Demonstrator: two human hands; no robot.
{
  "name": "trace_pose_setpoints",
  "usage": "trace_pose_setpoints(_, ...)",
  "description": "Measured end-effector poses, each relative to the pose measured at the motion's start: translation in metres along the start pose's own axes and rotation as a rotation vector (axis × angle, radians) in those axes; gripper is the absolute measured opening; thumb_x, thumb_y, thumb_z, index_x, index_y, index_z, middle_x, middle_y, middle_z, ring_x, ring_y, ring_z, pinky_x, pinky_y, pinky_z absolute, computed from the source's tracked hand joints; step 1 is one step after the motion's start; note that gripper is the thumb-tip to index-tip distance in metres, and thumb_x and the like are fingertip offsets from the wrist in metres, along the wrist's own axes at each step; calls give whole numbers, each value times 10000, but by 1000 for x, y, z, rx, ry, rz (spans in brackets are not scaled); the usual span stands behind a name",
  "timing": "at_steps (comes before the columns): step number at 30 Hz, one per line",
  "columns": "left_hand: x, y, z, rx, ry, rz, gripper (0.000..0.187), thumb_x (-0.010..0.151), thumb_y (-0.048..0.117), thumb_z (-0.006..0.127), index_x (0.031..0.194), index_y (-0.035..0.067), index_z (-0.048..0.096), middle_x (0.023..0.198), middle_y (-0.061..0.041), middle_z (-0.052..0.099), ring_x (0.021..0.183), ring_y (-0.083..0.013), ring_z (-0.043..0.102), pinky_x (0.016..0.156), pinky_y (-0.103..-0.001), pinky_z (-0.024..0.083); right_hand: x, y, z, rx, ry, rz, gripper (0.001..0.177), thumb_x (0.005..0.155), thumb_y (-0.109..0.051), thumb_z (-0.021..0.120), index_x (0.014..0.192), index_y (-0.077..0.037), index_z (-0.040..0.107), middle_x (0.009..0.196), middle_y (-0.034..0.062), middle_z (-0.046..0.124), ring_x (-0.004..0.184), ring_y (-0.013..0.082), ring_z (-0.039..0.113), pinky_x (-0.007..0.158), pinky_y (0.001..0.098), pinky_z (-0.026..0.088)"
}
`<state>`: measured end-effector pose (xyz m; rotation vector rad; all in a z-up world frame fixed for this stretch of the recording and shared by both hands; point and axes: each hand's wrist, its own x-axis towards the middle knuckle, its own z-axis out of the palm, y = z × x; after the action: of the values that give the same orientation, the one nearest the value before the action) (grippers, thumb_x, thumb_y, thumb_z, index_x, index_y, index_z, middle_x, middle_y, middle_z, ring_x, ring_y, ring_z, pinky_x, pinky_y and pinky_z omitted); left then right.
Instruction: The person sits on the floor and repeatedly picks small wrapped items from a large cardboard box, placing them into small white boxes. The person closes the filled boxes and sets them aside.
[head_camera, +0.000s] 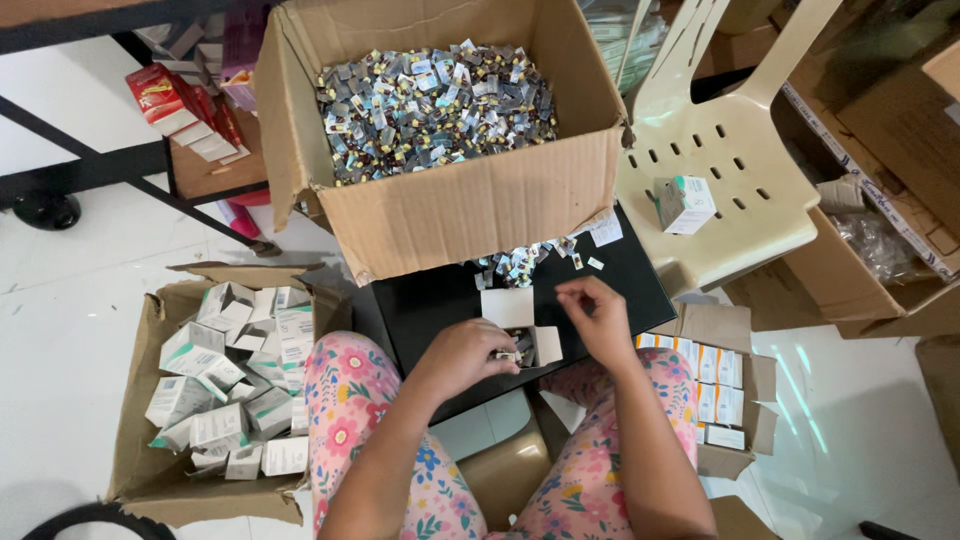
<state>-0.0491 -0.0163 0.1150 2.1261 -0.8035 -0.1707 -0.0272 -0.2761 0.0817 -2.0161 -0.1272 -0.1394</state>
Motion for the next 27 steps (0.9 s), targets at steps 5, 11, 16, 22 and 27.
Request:
trace_pose_setpoints(5,-1,-31,-7,-127,330,-206,220,891,268,737,960,60,749,999,-94,757,895,-293,735,784,-386,584,15,33,4,-321,211,108,129,906,-9,698,1020,-28,755,947,128,714,781,236,676,722,333,533)
trace_pose_setpoints(11,32,-105,14,261,498,-288,290,928,250,725,1151,66,710,1064,-176,725,991,-407,676,855,-475,540,40,46,33,-573,252,-187,330,847,-6,692,1176,10,701,1218,202,670,1076,395,606,930,455,499)
trace_pose_setpoints(16,49,-122,48,396,431,-148,488,752,258,756,1212,118,677,1204,-186,676,1053,-431,628,857,-505,521,55,58,52,-707,67,-197,374,839,-63,720,1208,-9,685,1234,194,651,1127,402,588,975,455,484)
trace_pose_setpoints(22,41,-131,60,221,366,-384,363,927,166,673,1290,164,654,1279,-142,651,1172,-381,618,948,-461,515,45,61,67,-705,106,-293,344,897,-64,685,1241,-51,691,1270,170,654,1149,373,603,999,439,499)
trace_pose_setpoints(27,41,-138,65,211,499,-330,336,908,147,688,1240,100,669,1252,-195,656,1163,-420,602,970,-484,504,41,49,71,-527,14,-289,407,834,-195,781,1178,-2,682,1244,191,643,1109,381,600,939,452,497)
